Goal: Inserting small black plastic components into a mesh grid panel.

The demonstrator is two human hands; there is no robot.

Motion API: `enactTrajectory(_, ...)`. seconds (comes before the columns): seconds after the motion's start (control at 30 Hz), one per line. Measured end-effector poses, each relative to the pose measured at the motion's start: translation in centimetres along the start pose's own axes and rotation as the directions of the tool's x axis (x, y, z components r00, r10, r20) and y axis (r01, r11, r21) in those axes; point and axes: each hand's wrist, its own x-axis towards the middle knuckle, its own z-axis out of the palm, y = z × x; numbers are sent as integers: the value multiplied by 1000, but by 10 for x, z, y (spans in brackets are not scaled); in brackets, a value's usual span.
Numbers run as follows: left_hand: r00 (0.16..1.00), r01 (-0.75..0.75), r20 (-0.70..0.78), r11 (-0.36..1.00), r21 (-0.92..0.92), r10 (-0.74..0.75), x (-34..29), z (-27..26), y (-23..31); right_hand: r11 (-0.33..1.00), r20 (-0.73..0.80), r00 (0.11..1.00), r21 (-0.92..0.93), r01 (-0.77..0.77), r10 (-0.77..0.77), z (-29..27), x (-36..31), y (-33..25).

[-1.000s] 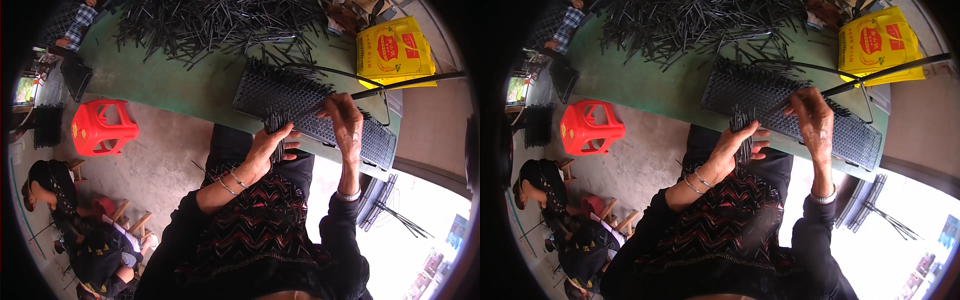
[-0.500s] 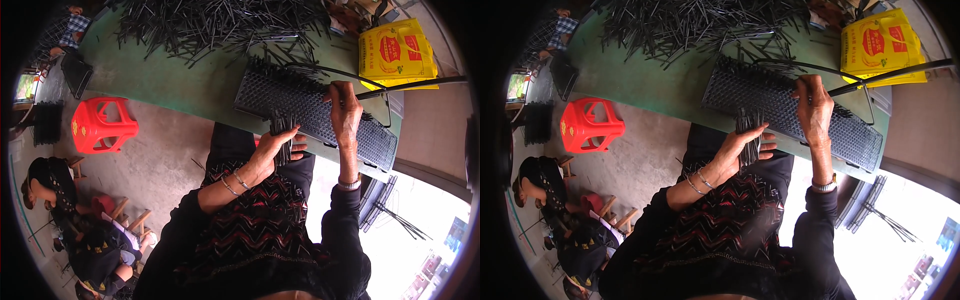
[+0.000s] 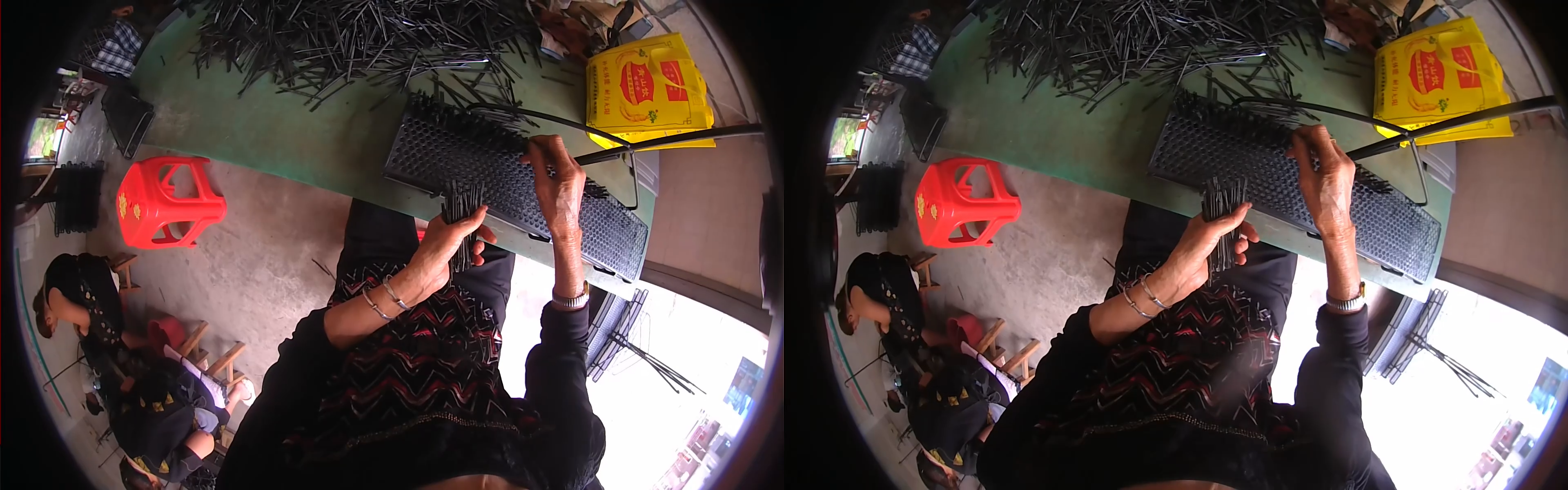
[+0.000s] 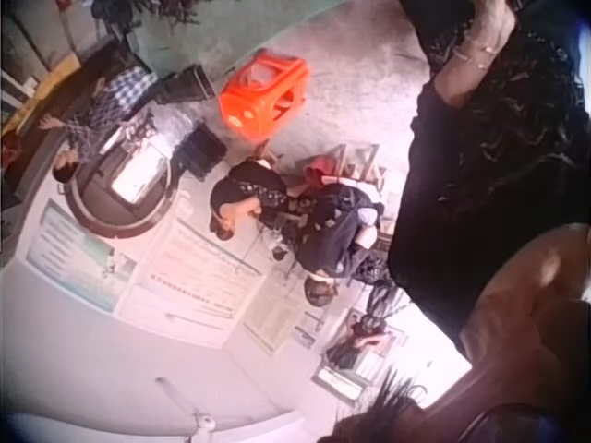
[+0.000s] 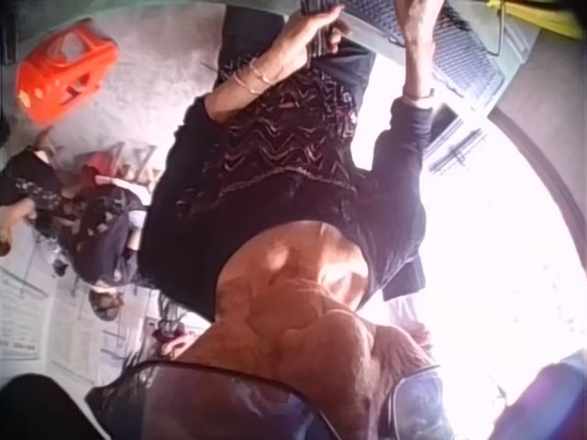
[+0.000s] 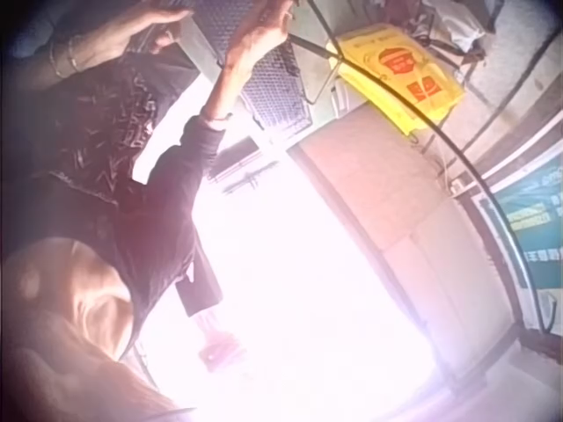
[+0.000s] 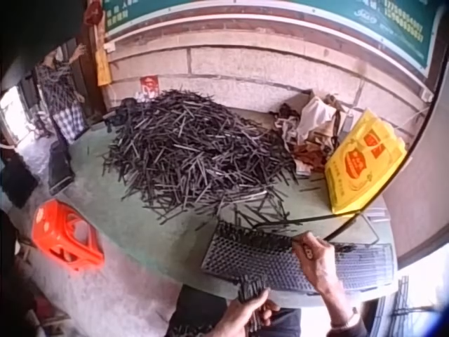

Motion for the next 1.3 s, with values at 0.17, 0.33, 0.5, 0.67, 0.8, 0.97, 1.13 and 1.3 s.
enactTrajectory(0.17,1000,-23,-13,1000,-17,23,-3,4,4,936,47,975,-273,220,-216,5,2,8)
enactTrajectory(0.33,998,-60,3,998,-15,60,-4,5,6,868,-1,972,-450,209,-235,12,-3,-5)
enactTrajectory(0.5,998,-53,16,999,4,53,-6,5,6,994,239,967,47,-99,85,-6,-25,-8)
enactTrajectory(0.67,999,7,31,999,40,-8,-6,10,7,852,531,816,298,-431,227,-7,-33,-9)
enactTrajectory(0.8,1000,28,-9,993,119,-27,-9,15,10,785,557,788,353,-509,260,-11,-32,-8)
enactTrajectory(0.97,1000,16,7,995,103,-17,-6,17,10,713,551,780,417,-564,295,-18,-31,-15)
enactTrajectory(1.13,998,47,-37,998,-33,-48,8,7,-1,842,123,951,442,-309,284,-29,-23,-13)
enactTrajectory(1.3,995,78,-56,997,-21,-79,11,14,-5,944,-203,964,313,-103,172,-17,-11,1)
